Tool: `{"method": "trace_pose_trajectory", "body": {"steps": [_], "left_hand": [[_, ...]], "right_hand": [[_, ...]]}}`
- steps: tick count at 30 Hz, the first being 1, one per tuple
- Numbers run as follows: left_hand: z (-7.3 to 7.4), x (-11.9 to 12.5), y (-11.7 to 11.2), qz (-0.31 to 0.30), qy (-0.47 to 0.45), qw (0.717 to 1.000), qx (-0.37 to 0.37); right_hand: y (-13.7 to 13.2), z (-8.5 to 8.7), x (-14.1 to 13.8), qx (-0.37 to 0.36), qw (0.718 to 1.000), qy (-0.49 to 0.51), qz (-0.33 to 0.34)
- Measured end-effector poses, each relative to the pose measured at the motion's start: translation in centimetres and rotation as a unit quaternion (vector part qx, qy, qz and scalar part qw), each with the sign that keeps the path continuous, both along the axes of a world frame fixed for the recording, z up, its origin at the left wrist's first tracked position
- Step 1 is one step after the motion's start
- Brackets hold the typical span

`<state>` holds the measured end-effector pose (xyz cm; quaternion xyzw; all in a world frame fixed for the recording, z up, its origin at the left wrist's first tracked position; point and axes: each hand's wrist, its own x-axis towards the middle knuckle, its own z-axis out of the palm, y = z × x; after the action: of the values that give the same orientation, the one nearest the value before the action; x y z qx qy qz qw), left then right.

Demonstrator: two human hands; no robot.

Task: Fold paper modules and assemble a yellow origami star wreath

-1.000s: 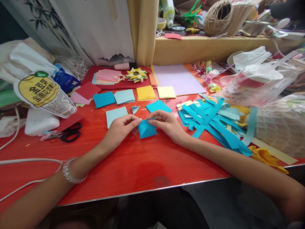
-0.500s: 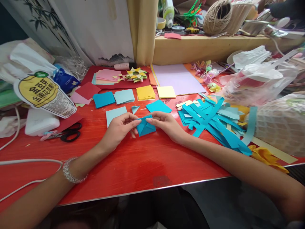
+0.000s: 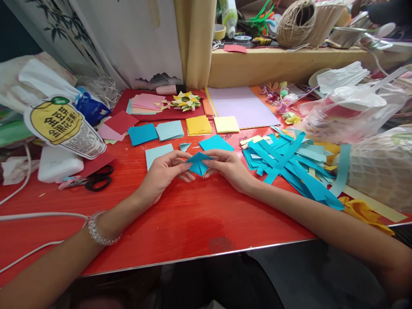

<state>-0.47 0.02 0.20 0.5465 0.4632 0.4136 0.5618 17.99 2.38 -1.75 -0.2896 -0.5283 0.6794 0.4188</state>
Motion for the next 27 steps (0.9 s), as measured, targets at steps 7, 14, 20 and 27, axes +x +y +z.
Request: {"method": "trace_pose_trajectory", "body": {"steps": [7, 14, 20, 27], "left_hand": [[0.2, -0.1, -0.1, 0.005, -0.013, 1.0, 0.024], [-0.2, 0.2, -0.3, 0.038, 0.074, 0.99, 0.115], [-0.6, 0.1, -0.1, 0.068, 0.066, 0.983, 0.159], [-0.6, 0.4, -0.7, 0.036, 0.095, 0.983, 0.153]], "right_hand": [[0.3, -0.3, 0.2, -0.015, 0.999, 0.029, -0.005], [-0.2, 0.4, -0.1, -0.019, 1.0, -0.007, 0.008], [-0.9, 0.9, -0.5, 0.006, 0.999, -0.053, 0.002], [-1.4, 0.7, -0.2, 0.098, 0.978, -0.145, 0.115]]}}
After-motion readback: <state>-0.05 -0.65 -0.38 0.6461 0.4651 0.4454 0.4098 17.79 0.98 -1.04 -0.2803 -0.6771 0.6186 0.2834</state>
